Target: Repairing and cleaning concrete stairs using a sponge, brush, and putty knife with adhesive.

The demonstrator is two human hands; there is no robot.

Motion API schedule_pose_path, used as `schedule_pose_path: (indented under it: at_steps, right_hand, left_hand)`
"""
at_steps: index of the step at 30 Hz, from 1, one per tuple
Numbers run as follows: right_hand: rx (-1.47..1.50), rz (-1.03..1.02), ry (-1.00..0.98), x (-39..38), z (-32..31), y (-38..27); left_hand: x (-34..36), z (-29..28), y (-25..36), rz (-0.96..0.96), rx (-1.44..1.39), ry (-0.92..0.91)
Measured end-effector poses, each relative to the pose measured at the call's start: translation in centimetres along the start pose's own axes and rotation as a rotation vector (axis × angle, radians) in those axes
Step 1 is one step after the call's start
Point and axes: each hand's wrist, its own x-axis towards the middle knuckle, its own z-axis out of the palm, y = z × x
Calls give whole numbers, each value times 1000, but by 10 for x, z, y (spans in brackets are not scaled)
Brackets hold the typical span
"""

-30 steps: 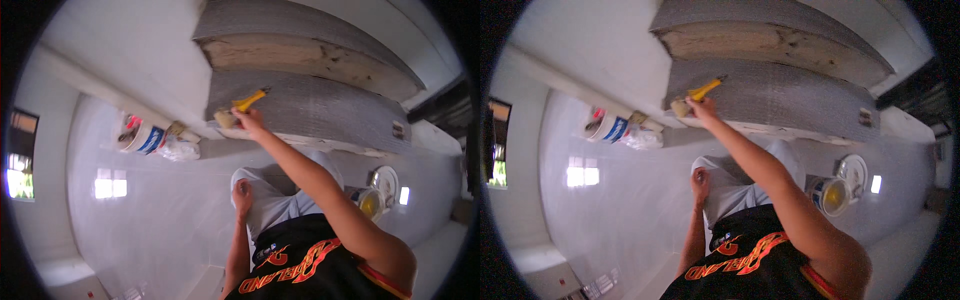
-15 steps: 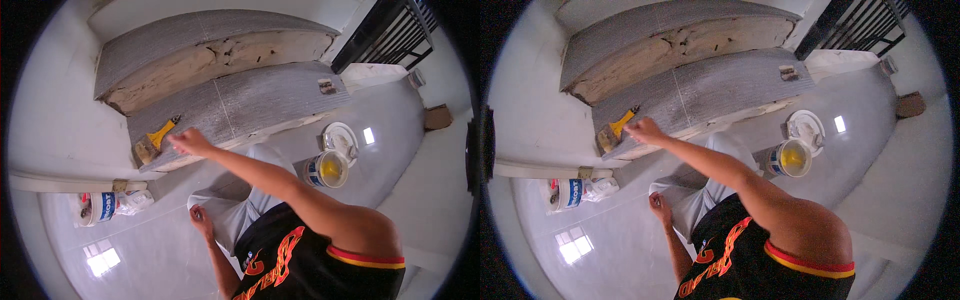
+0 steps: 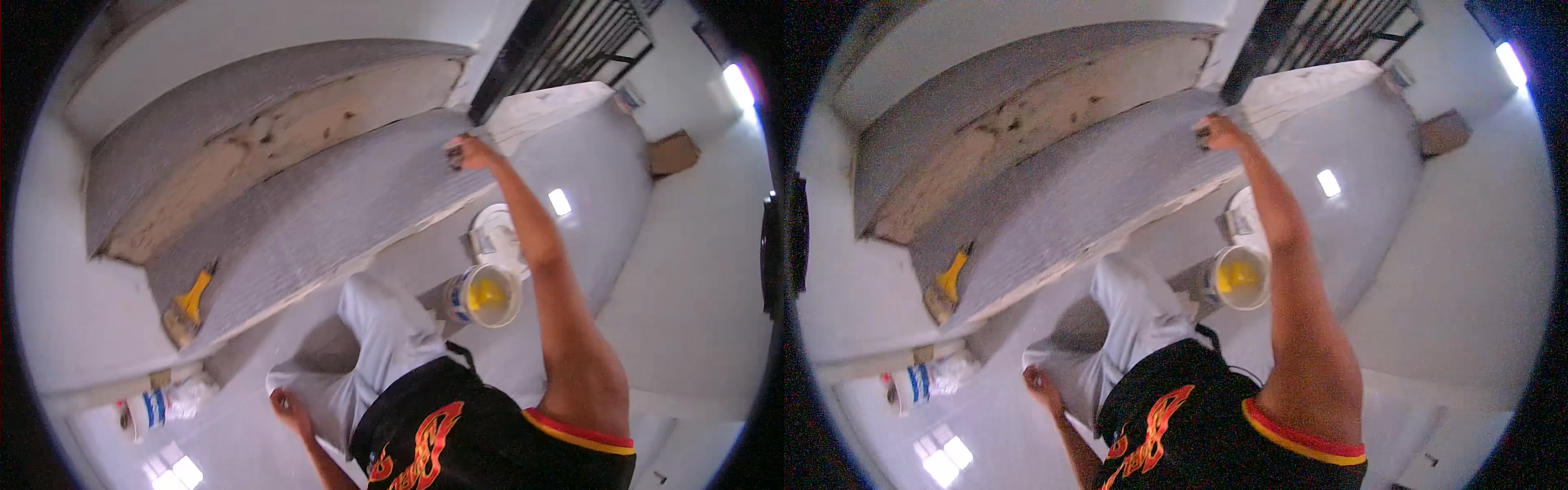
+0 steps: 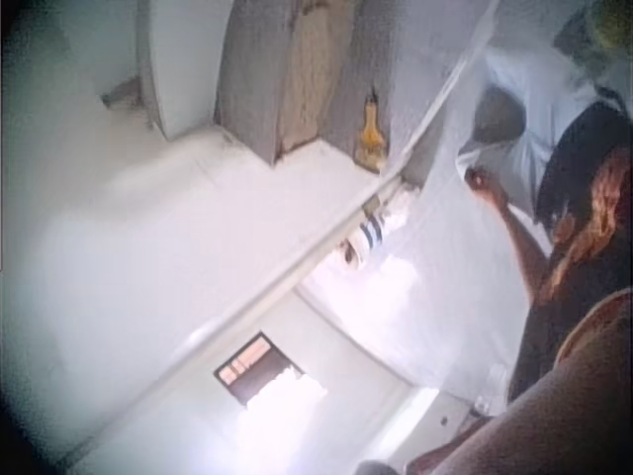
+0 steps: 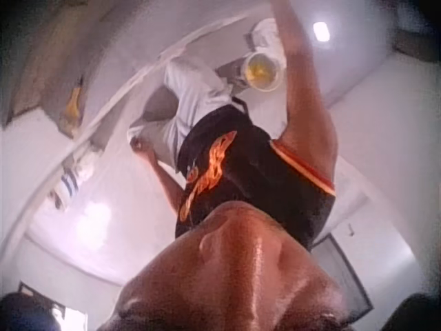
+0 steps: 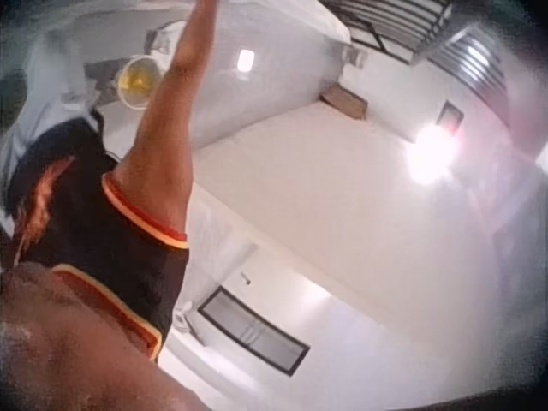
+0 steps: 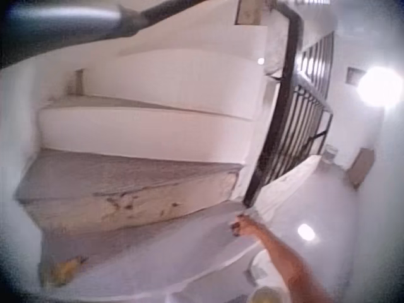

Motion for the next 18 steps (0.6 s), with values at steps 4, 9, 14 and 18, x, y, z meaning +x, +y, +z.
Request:
schedule_pose_path:
  at_steps: [4, 9, 14, 18]
  right_hand:
    - [-271, -152, 122, -8, -15, 38]
    - [-193, -124, -50, 8, -28, 24]
    - [-334, -145, -58, 14, -33, 58]
    - [-523, -106, -109, 20, -36, 61]
  left_hand:
    - [5, 10, 20, 84, 62, -67]
    - [7, 7, 4, 13, 54, -23]
    - [9, 16, 3, 56, 56, -1]
    - [8, 15, 12, 6, 89, -20]
